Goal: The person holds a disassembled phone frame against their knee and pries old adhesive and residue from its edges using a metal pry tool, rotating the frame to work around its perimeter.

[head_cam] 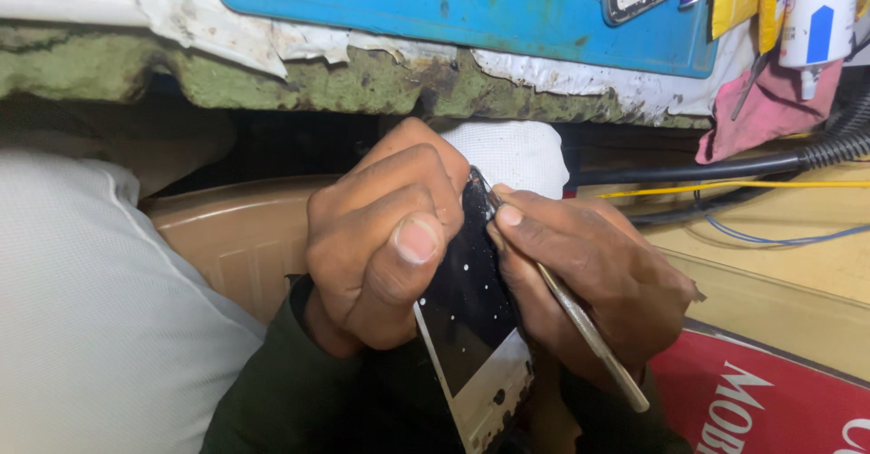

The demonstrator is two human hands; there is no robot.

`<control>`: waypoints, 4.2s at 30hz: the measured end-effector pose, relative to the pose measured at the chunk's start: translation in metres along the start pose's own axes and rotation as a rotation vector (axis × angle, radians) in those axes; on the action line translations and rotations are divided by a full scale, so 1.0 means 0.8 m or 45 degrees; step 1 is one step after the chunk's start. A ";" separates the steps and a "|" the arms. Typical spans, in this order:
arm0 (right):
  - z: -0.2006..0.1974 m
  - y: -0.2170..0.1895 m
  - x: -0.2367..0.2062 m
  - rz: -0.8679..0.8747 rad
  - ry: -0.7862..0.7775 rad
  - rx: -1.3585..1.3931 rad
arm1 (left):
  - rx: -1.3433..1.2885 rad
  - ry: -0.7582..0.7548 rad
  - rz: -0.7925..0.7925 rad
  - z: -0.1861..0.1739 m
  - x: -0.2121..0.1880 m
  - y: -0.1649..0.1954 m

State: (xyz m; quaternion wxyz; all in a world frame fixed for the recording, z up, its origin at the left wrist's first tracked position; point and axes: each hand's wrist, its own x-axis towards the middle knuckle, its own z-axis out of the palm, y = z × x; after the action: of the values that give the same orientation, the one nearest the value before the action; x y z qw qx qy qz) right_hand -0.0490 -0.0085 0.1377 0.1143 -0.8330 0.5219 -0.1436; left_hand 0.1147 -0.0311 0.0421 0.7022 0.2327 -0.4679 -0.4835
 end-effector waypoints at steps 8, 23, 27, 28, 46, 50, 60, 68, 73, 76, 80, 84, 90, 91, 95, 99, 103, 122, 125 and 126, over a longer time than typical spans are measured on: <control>0.009 0.001 0.000 -0.024 0.051 0.019 | -0.004 -0.014 -0.017 -0.002 0.001 0.000; 0.002 0.017 0.001 -0.239 0.048 0.172 | -0.032 0.005 -0.073 0.004 -0.004 0.004; 0.000 0.008 -0.005 -0.102 0.173 0.149 | -0.208 0.118 -0.183 0.014 -0.014 0.005; -0.001 0.006 -0.006 -0.102 0.171 0.169 | -0.263 0.160 -0.204 0.017 -0.017 0.004; -0.011 0.015 -0.022 0.006 0.115 0.589 | -0.967 0.357 -0.250 0.019 -0.041 -0.031; 0.001 0.011 -0.053 0.211 0.423 1.003 | -1.028 0.347 -0.253 0.023 -0.036 -0.010; -0.009 0.038 -0.120 -0.259 -0.072 0.877 | -0.616 0.077 -0.259 0.021 -0.037 0.068; 0.021 0.041 -0.129 -0.197 -0.098 -0.071 | -0.358 0.091 -0.243 -0.019 -0.006 0.103; 0.038 0.038 -0.097 -0.457 0.047 -0.028 | -0.489 0.273 -0.408 -0.036 -0.036 0.112; 0.029 0.023 -0.082 -1.098 -0.444 -0.324 | -0.537 0.341 -0.259 -0.035 -0.065 0.100; 0.003 0.029 -0.077 -0.798 -0.234 -0.008 | -0.555 0.393 -0.246 -0.017 -0.082 0.114; -0.003 0.019 -0.081 -0.693 -0.432 0.100 | -0.549 0.436 -0.201 0.012 -0.077 0.126; -0.017 0.032 -0.086 -0.648 -0.112 0.080 | -0.543 0.330 -0.181 0.010 -0.092 0.117; -0.018 0.034 -0.086 -0.485 -0.004 -0.037 | -0.561 0.332 -0.182 0.008 -0.099 0.118; -0.006 0.018 -0.108 -0.807 -0.380 0.376 | -0.519 0.002 -0.217 -0.004 -0.094 0.108; -0.012 0.021 -0.140 -0.275 -0.365 1.152 | -0.335 -0.010 -0.022 0.022 -0.071 0.079; -0.020 0.024 -0.161 0.062 -0.283 1.211 | -0.432 0.101 0.222 0.061 -0.070 0.055; -0.035 0.060 -0.168 0.518 0.149 0.813 | -0.070 -0.108 -1.035 0.108 -0.057 0.067; -0.040 0.073 -0.178 0.578 0.392 1.046 | -0.692 0.129 -1.191 0.119 -0.058 0.070; -0.040 0.078 -0.183 0.586 0.425 1.040 | -0.709 0.154 -1.238 0.121 -0.058 0.072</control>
State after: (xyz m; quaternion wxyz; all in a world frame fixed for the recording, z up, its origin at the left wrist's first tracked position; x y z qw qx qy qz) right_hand -0.1732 0.0956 0.1288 0.3750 -0.5491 0.6045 -0.4387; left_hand 0.0516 0.0473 0.1111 0.4591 0.2547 -0.1203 -0.8425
